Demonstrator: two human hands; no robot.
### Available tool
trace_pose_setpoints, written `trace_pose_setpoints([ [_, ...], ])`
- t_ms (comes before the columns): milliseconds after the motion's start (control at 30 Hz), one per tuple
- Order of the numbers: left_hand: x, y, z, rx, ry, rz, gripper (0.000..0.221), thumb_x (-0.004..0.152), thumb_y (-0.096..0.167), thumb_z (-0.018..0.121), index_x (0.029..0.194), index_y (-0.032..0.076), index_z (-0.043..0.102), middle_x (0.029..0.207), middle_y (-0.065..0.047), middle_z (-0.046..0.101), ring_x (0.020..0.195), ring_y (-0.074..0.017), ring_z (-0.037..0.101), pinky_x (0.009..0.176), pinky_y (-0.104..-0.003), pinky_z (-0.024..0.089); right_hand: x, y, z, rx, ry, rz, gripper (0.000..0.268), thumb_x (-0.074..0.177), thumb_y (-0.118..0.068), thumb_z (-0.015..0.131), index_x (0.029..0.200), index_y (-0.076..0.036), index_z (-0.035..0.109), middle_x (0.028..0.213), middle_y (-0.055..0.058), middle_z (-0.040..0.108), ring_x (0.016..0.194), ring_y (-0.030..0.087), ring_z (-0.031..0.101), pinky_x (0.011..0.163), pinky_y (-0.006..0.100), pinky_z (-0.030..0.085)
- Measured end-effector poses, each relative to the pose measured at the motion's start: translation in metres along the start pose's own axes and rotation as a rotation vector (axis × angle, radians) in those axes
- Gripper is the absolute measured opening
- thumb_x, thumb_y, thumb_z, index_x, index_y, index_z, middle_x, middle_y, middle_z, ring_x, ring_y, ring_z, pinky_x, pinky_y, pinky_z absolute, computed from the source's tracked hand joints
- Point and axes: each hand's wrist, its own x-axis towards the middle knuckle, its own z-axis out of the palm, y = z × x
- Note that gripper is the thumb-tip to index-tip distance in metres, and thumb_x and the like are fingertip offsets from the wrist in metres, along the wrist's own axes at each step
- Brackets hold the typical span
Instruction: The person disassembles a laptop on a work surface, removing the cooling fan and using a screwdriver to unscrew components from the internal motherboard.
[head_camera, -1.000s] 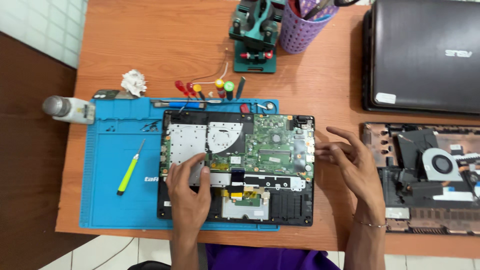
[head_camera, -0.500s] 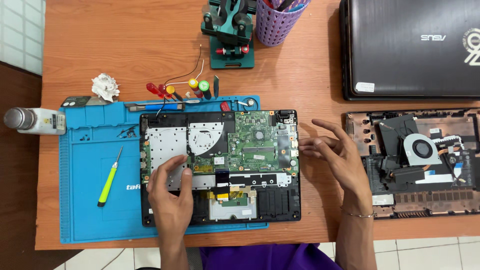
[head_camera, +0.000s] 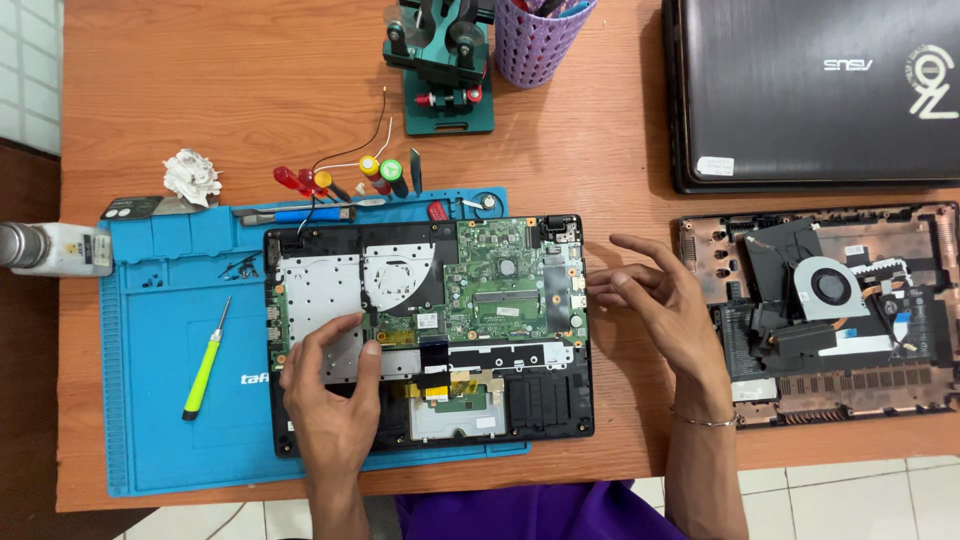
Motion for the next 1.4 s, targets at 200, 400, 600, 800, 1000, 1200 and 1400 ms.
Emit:
trace_pose_setpoints([
  [200,0.002,-0.011,-0.005,0.066,-0.072,0.016,0.03,0.091,0.022,0.074,0.12,0.013,0.074,0.113,-0.003,0.077,0.109,-0.0199,0.068,0.123,-0.049,0.028,0.0,0.002,0.001,-0.164,-0.026,-0.048,0.049,0.093,-0.005,0.065,0.14,0.0,0.053,0.107,0.017,0.077,0.101,0.022,0.076,0.093,0.033,0.062],
  [400,0.008,-0.037,-0.015,0.22,0.087,0.162,0.024,0.099,0.019,0.071,0.122,0.015,0.072,0.123,-0.004,0.073,0.123,-0.0219,0.064,0.123,-0.048,0.025,-0.001,0.007,0.007,-0.207,-0.004,-0.066,0.053,0.085,-0.001,0.075,0.136,-0.002,0.06,0.104,0.009,0.073,0.1,0.016,0.071,0.09,0.03,0.06],
  [600,0.02,-0.08,-0.055,0.449,0.314,0.032,0.038,0.093,0.019,0.076,0.129,0.011,0.07,0.131,-0.009,0.063,0.127,-0.0289,0.054,0.117,-0.047,0.024,0.003,0.019,0.011,-0.228,-0.015,-0.158,0.049,0.084,-0.002,0.078,0.131,-0.001,0.066,0.099,0.005,0.069,0.093,0.011,0.067,0.084,0.025,0.058],
  [800,0.02,-0.107,-0.064,0.446,0.252,-0.053,0.028,0.094,0.02,0.077,0.12,0.011,0.074,0.115,-0.006,0.065,0.115,-0.0245,0.057,0.11,-0.048,0.026,0.002,0.011,0.017,-0.428,0.033,-0.128,0.045,0.083,-0.002,0.078,0.127,-0.005,0.071,0.095,0.0,0.069,0.087,0.009,0.065,0.078,0.023,0.058],
  [1000,0.023,-0.115,-0.058,0.442,0.302,-0.002,0.014,0.102,0.015,0.071,0.116,0.011,0.073,0.111,-0.004,0.064,0.111,-0.0232,0.056,0.111,-0.045,0.026,-0.001,0.004,0.02,-0.333,-0.009,-0.156,0.041,0.086,-0.005,0.079,0.126,-0.005,0.073,0.098,0.004,0.065,0.087,0.009,0.063,0.075,0.024,0.054],
  [1200,0.024,-0.078,-0.072,0.116,0.15,-0.11,0.014,0.105,0.012,0.062,0.117,0.005,0.064,0.111,-0.011,0.06,0.102,-0.0265,0.061,0.09,-0.042,0.048,-0.013,-0.027,0.023,-0.831,-0.2,-0.407,0.034,0.074,-0.016,0.086,0.108,-0.014,0.08,0.1,0.003,0.07,0.1,0.021,0.065,0.091,0.038,0.055],
  [1400,0.026,-0.008,-0.071,0.156,-0.209,0.138,0.024,0.094,0.011,0.064,0.117,0.004,0.067,0.11,-0.015,0.072,0.094,-0.0339,0.07,0.074,-0.044,0.057,-0.014,-0.026,0.013,-0.886,-0.299,-0.469,0.029,0.074,-0.021,0.085,0.102,-0.016,0.081,0.107,0.003,0.066,0.108,0.021,0.06,0.098,0.041,0.052],
])
